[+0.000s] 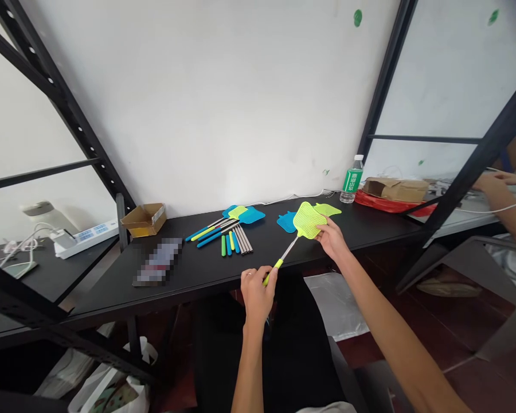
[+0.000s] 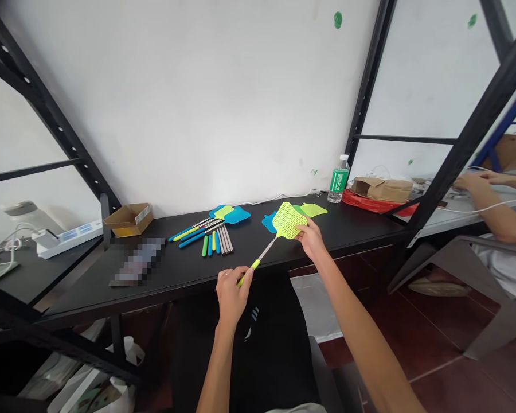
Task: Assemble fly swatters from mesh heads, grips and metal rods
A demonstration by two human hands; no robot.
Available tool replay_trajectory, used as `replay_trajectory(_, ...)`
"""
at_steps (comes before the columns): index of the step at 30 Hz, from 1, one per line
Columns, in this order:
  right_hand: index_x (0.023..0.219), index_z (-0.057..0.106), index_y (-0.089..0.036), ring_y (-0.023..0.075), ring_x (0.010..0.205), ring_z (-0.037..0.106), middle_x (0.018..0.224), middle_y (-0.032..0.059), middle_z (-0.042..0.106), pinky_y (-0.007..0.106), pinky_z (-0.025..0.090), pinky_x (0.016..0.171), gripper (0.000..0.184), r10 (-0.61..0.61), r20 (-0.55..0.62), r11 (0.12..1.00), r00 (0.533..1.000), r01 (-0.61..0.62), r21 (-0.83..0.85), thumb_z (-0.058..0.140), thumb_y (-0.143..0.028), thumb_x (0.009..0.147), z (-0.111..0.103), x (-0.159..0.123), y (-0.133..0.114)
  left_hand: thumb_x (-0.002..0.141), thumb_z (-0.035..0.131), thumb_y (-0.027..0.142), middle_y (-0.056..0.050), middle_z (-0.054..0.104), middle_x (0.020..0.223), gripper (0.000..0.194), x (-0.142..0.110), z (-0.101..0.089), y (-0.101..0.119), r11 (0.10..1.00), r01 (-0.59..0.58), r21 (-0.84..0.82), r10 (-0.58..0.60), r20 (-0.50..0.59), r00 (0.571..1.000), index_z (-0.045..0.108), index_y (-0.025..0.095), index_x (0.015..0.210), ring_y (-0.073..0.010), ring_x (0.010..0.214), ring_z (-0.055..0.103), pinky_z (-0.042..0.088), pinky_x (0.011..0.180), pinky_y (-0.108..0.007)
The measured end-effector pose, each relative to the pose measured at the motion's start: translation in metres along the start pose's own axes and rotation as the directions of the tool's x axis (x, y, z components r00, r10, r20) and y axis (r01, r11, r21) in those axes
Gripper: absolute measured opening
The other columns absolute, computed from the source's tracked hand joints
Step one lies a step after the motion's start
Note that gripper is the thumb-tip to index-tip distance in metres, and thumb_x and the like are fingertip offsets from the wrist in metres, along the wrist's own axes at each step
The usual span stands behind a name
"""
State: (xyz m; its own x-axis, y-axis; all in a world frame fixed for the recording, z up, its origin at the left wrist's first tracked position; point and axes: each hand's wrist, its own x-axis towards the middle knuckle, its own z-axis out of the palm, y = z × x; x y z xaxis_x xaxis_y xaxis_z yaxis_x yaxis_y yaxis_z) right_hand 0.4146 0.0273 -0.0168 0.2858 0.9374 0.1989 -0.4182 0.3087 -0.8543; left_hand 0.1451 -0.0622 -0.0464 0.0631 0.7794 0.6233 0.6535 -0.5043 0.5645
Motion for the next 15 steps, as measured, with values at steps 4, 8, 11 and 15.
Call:
replay_trajectory(4, 0.117, 0.064, -0.028, 0.0184, 0.073, 0.065, 0.092, 0.0010, 0.072, 0.027, 0.049, 0.058, 0.051, -0.010, 0.010, 1.000, 1.000, 0.010, -0.001, 0.071, -0.021, 0.067, 0.001, -0.002, -0.001, 0.098, 0.050, 0.038, 0.000, 0.058, 0.060, 0.028, 0.001, 0.001, 0.000, 1.000, -0.006, -0.010, 0.006, -0.005, 1.000, 0.071, 0.022, 0.087, -0.0173, 0.064, 0.053, 0.040, 0.084, -0.034)
replay_trajectory(8, 0.124, 0.061, -0.030, 0.0183, 0.074, 0.064, 0.097, 0.0022, 0.072, 0.028, 0.048, 0.058, 0.053, -0.012, 0.017, 1.000, 1.000, 0.012, -0.014, 0.062, -0.028, 0.071, 0.003, -0.005, -0.004, 0.097, 0.051, 0.038, 0.000, 0.057, 0.059, 0.028, 0.001, 0.001, 0.000, 1.000, -0.014, -0.023, 0.014, -0.017, 1.000, 0.071, 0.023, 0.085, -0.0176, 0.063, 0.053, 0.040, 0.084, -0.034)
replay_trajectory(11, 0.129, 0.059, -0.033, 0.0207, 0.084, 0.066, 0.112, 0.0025, 0.070, 0.031, 0.051, 0.062, 0.059, -0.026, 0.049, 0.999, 0.998, 0.027, -0.033, 0.057, -0.032, 0.070, 0.004, -0.007, -0.007, 0.097, 0.052, 0.037, 0.000, 0.057, 0.059, 0.027, 0.001, 0.002, -0.001, 1.000, -0.015, -0.020, 0.014, -0.024, 1.000, 0.071, 0.023, 0.086, -0.0181, 0.064, 0.053, 0.041, 0.082, -0.034)
replay_trajectory(15, 0.130, 0.058, -0.034, 0.0257, 0.093, 0.067, 0.120, 0.0034, 0.069, 0.038, 0.054, 0.069, 0.064, -0.030, 0.071, 0.998, 0.997, 0.034, -0.052, 0.056, -0.033, 0.066, 0.003, -0.008, -0.011, 0.097, 0.051, 0.040, -0.001, 0.057, 0.058, 0.029, 0.000, 0.001, -0.002, 0.999, -0.011, -0.032, 0.010, -0.029, 1.000, 0.071, 0.023, 0.085, -0.0197, 0.068, 0.054, 0.041, 0.079, -0.034)
